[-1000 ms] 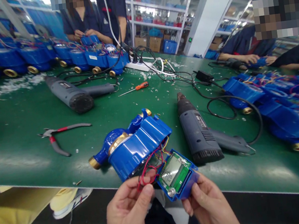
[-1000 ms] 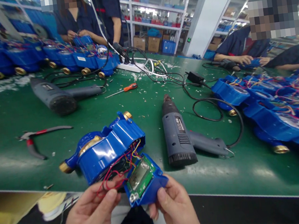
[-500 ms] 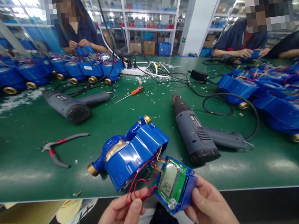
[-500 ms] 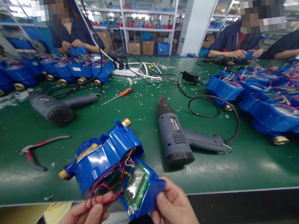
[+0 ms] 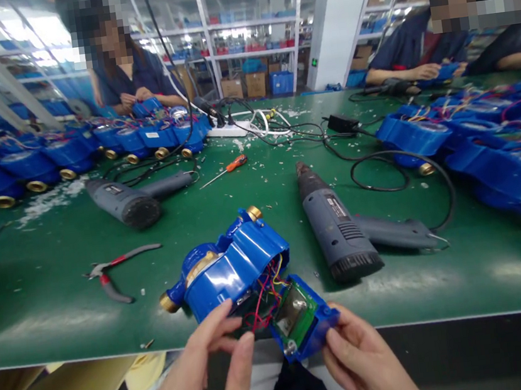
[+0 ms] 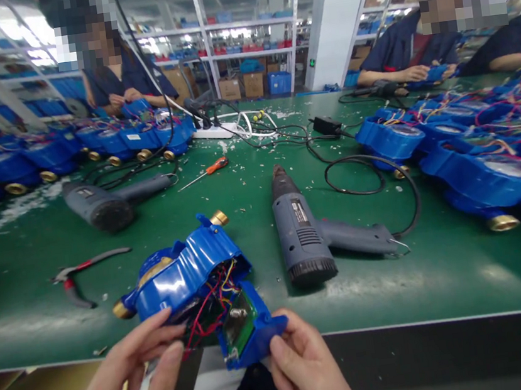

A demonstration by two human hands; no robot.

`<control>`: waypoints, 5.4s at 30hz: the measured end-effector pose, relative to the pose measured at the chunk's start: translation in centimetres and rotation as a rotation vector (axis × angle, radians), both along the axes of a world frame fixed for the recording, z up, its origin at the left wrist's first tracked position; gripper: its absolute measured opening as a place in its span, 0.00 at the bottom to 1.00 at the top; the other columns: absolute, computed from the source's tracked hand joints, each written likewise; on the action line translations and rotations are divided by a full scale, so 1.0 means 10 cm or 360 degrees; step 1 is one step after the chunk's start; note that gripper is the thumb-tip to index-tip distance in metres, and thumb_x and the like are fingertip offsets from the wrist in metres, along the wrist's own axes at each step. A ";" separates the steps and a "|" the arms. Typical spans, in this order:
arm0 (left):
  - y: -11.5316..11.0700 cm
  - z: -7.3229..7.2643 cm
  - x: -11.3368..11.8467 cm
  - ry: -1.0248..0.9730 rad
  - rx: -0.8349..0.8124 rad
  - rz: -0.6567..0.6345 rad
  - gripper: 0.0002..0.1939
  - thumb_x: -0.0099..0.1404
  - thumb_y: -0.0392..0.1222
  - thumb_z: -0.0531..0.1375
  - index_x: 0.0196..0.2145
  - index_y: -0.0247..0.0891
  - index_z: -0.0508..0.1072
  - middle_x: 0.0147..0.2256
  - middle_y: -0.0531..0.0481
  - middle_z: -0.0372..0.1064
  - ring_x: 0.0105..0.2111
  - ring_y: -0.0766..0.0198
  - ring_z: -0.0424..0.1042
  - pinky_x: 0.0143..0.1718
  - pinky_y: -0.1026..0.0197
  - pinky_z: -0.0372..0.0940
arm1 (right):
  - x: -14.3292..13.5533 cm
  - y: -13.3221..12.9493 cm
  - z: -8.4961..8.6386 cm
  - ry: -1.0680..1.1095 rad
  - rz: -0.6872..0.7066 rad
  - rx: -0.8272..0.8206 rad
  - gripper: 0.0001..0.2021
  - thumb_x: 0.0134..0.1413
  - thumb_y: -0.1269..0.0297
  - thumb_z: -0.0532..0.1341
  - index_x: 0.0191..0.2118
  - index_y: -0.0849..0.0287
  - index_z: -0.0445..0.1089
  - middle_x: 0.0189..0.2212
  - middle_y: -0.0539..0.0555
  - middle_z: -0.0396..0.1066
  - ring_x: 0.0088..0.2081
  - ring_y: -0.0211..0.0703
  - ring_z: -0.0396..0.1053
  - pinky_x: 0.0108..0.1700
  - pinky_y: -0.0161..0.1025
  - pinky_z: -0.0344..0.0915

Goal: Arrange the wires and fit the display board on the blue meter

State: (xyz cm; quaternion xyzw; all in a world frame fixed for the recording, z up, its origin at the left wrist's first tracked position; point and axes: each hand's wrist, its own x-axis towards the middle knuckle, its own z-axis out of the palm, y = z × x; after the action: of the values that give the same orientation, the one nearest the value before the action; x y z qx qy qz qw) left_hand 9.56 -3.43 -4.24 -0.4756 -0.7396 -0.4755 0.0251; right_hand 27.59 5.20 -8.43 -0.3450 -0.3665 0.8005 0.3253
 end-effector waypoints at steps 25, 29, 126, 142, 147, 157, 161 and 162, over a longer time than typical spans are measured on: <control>0.26 -0.03 0.26 -0.1329 0.0070 -0.0021 0.14 0.57 0.52 0.69 0.34 0.39 0.81 0.33 0.46 0.80 0.13 0.72 0.63 0.14 0.70 0.62 | -0.30 0.29 0.53 -0.0998 -0.0200 0.2387 0.06 0.61 0.73 0.57 0.38 0.58 0.70 0.47 0.53 0.73 0.48 0.47 0.62 0.52 0.48 0.53; 0.28 -0.02 0.31 -0.1471 0.0128 -0.0050 0.15 0.58 0.54 0.69 0.35 0.40 0.81 0.28 0.47 0.80 0.12 0.74 0.61 0.13 0.72 0.61 | -0.31 0.34 0.59 -0.1023 -0.0197 0.2319 0.07 0.63 0.74 0.57 0.35 0.58 0.69 0.43 0.51 0.73 0.46 0.46 0.61 0.52 0.48 0.52; 0.23 -0.03 0.27 -0.1650 0.0114 -0.0116 0.11 0.54 0.48 0.71 0.33 0.42 0.84 0.22 0.50 0.76 0.17 0.70 0.66 0.17 0.73 0.64 | -0.12 0.19 0.74 -0.0812 -0.0296 0.2099 0.10 0.68 0.72 0.45 0.36 0.55 0.59 0.32 0.51 0.62 0.36 0.37 0.64 0.36 0.34 0.62; 0.21 0.25 -0.10 0.0502 0.0059 -0.0217 0.18 0.66 0.35 0.61 0.54 0.45 0.70 0.51 0.43 0.72 0.51 0.52 0.71 0.56 0.47 0.62 | -0.12 0.11 0.37 -0.1130 -0.0163 0.2312 0.21 0.63 0.62 0.58 0.59 0.59 0.58 0.49 0.60 0.73 0.49 0.49 0.73 0.48 0.45 0.73; 0.66 0.46 -0.36 0.1009 -0.0488 -0.0711 0.28 0.68 0.35 0.53 0.64 0.53 0.60 0.68 0.39 0.50 0.65 0.42 0.58 0.55 0.36 0.62 | -0.12 0.16 0.42 -0.0843 -0.0225 0.1905 0.14 0.61 0.68 0.59 0.52 0.55 0.67 0.44 0.53 0.77 0.45 0.41 0.76 0.46 0.35 0.74; 0.79 0.51 -0.25 0.0894 -0.0759 -0.0283 0.21 0.74 0.41 0.48 0.61 0.50 0.65 0.65 0.40 0.57 0.60 0.44 0.64 0.47 0.39 0.65 | -0.15 0.27 0.54 -0.0634 -0.0255 0.1504 0.10 0.62 0.65 0.60 0.49 0.52 0.70 0.44 0.49 0.76 0.45 0.36 0.74 0.47 0.30 0.70; 0.74 0.52 -0.32 0.1004 -0.0617 0.0073 0.19 0.73 0.43 0.50 0.57 0.45 0.70 0.64 0.34 0.56 0.60 0.34 0.59 0.45 0.35 0.62 | -0.21 0.26 0.53 -0.0643 -0.0217 0.1543 0.12 0.64 0.63 0.60 0.51 0.46 0.69 0.45 0.46 0.75 0.48 0.35 0.72 0.50 0.29 0.67; 0.73 0.53 -0.35 0.1009 -0.0606 0.0096 0.18 0.73 0.43 0.51 0.56 0.45 0.71 0.64 0.33 0.56 0.60 0.33 0.58 0.45 0.35 0.61 | -0.23 0.26 0.52 -0.0618 -0.0200 0.1532 0.12 0.64 0.63 0.60 0.52 0.45 0.68 0.46 0.46 0.74 0.48 0.35 0.72 0.50 0.29 0.66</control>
State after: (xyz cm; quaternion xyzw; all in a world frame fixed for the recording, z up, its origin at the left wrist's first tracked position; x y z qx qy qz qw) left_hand 6.05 3.91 1.06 -0.5734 -0.7840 -0.1574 0.1781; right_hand 25.25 7.81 -3.20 -0.3200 -0.7251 0.4415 0.4205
